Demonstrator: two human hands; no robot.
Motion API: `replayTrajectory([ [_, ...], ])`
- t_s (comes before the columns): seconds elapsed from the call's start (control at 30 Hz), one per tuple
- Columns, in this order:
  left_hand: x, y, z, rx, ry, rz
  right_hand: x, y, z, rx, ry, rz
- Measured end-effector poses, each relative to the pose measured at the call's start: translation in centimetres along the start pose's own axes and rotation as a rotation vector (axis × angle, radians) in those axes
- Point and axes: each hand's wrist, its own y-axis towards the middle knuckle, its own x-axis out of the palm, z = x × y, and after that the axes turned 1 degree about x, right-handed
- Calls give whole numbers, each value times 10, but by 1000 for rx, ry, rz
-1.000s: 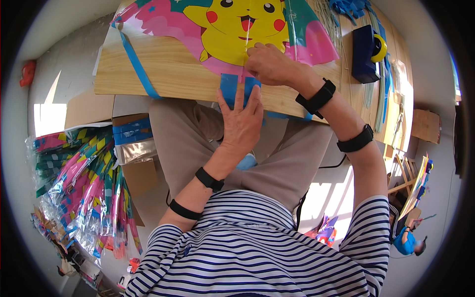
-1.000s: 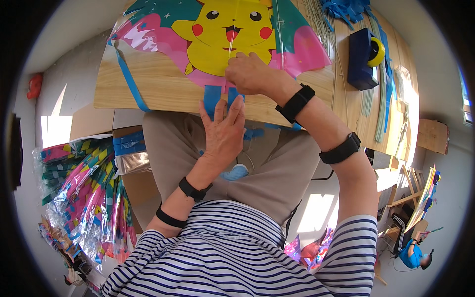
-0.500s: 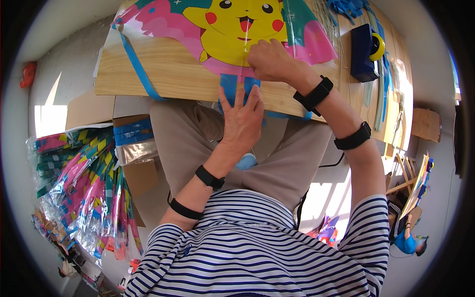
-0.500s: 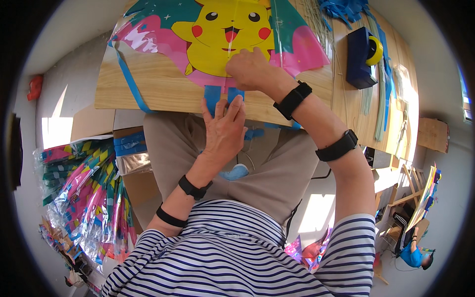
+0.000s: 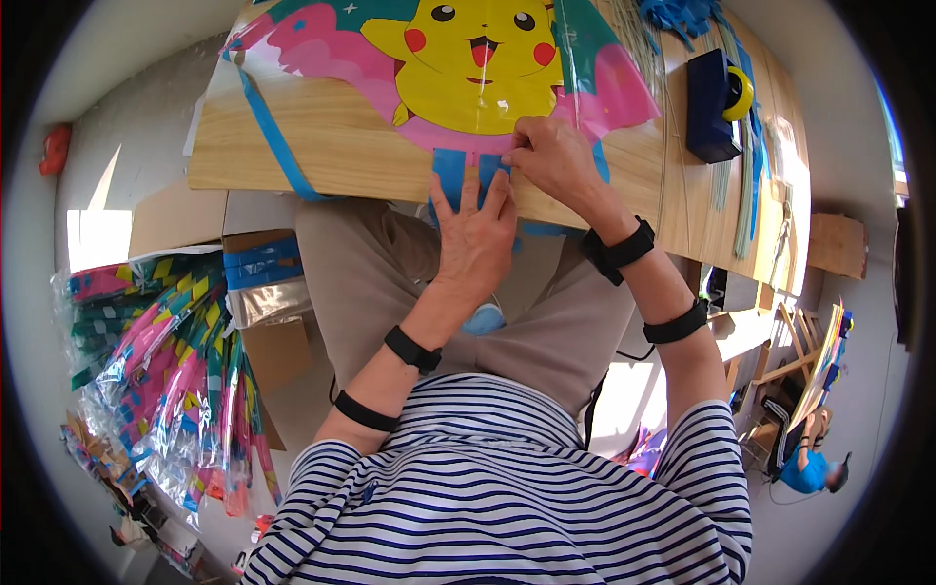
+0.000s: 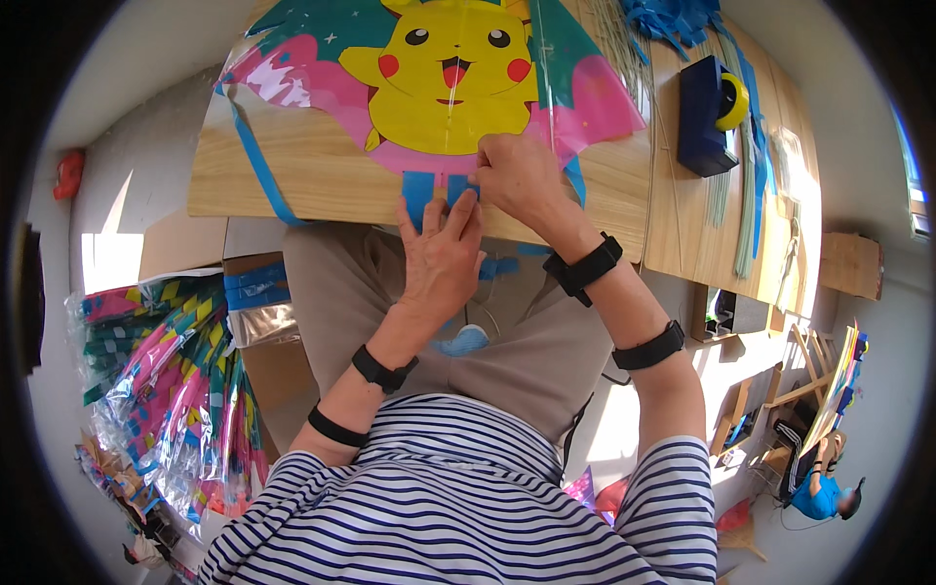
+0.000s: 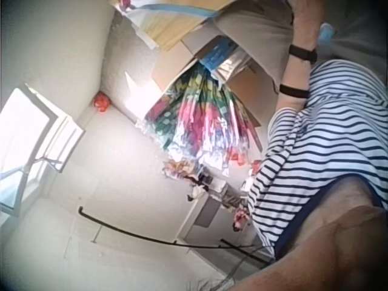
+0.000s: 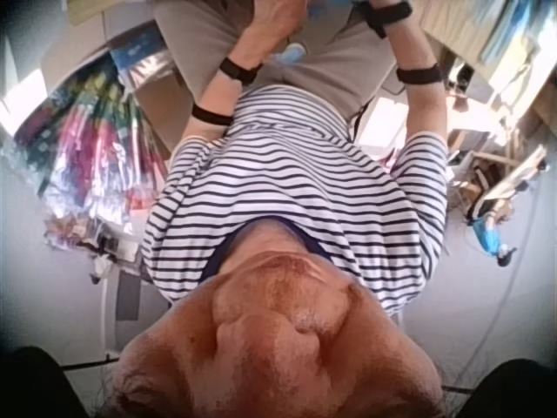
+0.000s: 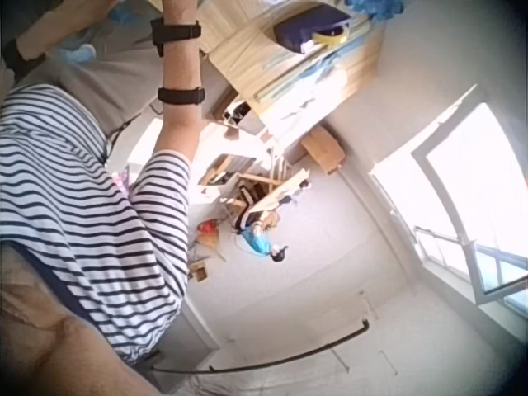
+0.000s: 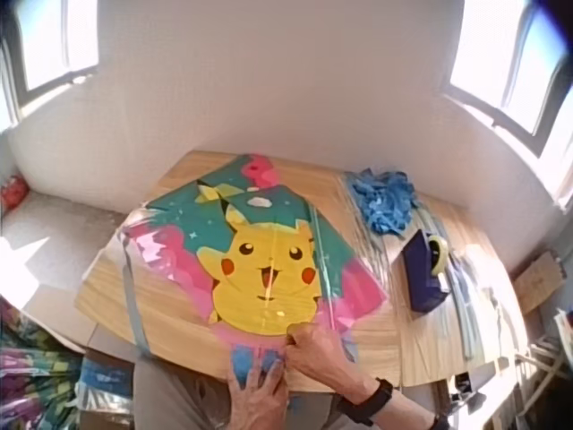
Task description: Assembling a character kite by taping on blue tail streamers and reinforcing the plastic edges.
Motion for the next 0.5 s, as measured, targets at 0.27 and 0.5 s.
replayTrajectory([
  [0.27, -3, 0, 1, 16, 15, -15, 18, 20, 4, 256, -39, 34],
  [0.5, 0, -3, -1, 8, 37, -36, 18, 8, -5, 252, -12, 82],
])
